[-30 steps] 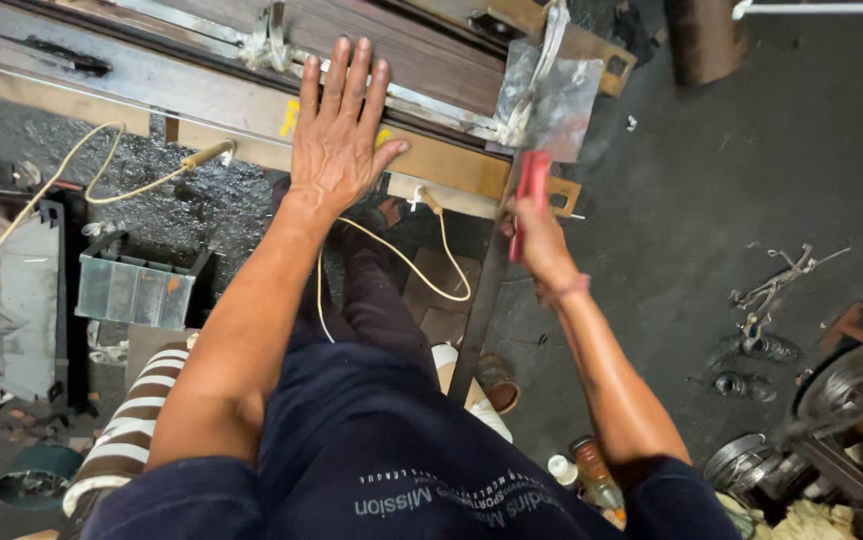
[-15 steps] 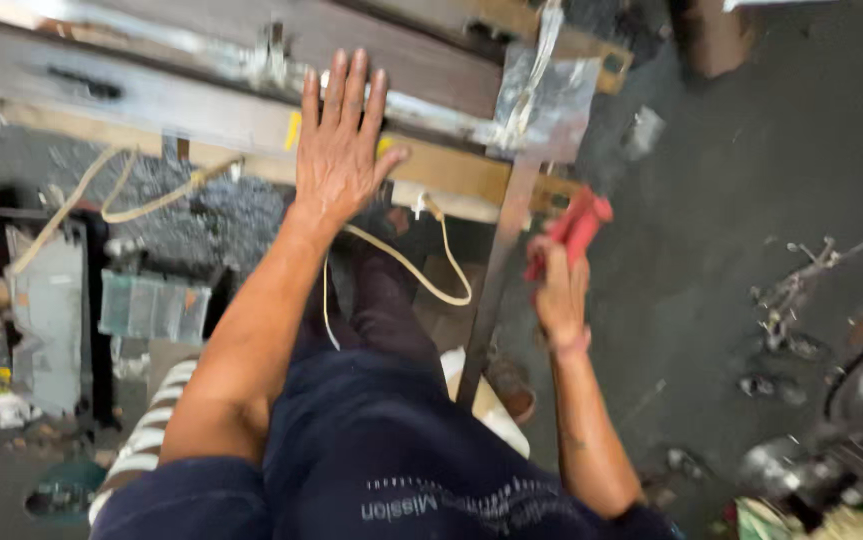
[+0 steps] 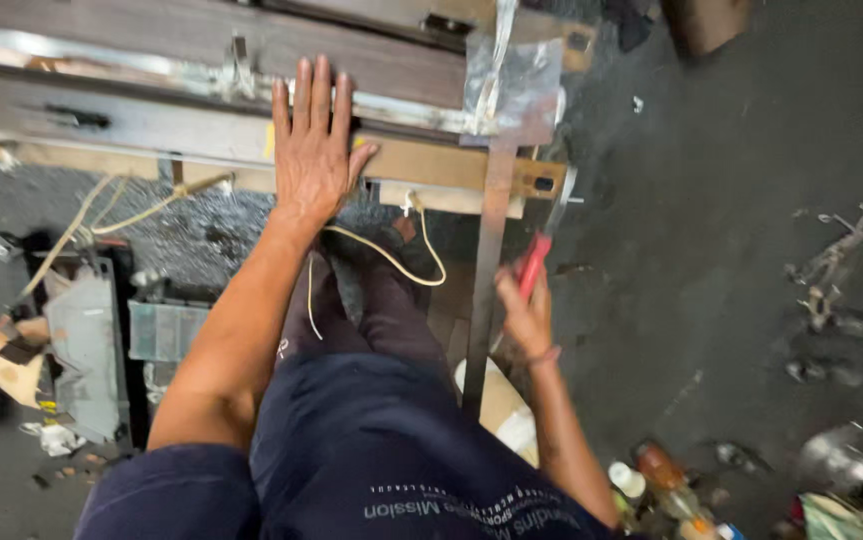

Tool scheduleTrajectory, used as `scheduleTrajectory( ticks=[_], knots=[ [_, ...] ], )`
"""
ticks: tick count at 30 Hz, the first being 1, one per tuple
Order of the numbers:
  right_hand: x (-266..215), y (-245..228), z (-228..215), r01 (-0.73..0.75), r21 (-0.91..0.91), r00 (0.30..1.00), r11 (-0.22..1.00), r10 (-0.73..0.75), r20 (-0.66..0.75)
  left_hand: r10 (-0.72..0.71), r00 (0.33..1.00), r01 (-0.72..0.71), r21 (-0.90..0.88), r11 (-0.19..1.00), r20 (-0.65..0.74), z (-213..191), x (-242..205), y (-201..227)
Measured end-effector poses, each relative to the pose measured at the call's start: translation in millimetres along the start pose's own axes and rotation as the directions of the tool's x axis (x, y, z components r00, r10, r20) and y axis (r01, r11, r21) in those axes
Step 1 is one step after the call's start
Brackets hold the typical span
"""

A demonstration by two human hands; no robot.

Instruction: The person uses pliers to adjust a metal bar clamped to a workbench, then welds the bar with a welding torch, producing sparks. The person continues to adjust and weld the metal bar multiple times.

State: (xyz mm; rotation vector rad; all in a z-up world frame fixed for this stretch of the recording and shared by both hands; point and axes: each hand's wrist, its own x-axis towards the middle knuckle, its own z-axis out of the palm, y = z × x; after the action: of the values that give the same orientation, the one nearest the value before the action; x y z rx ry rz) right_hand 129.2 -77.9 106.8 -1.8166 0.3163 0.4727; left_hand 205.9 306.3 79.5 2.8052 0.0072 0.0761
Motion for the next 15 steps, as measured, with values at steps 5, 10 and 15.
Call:
scheduleTrajectory(
  ticks=[5,10,15],
  knots=[
    [-58,50,26,-0.126,-0.289,0.945,0.949,0.026,-0.327,0.048,0.997,-0.052,0.070,0.996,0.057,-10,4,-5],
    [-44,58,29,0.073,-0.088,0.976,0.993,-0.090,-0.198,0.105,0.994,-0.105,0.010,0.994,-0.032,-64,15,24],
    [-53,30,5,-0.332,-0.247,0.935,0.910,0.282,-0.217,0.013,0.998,-0.042,-0.434,0.900,-0.069,-139,-20,134]
  ],
)
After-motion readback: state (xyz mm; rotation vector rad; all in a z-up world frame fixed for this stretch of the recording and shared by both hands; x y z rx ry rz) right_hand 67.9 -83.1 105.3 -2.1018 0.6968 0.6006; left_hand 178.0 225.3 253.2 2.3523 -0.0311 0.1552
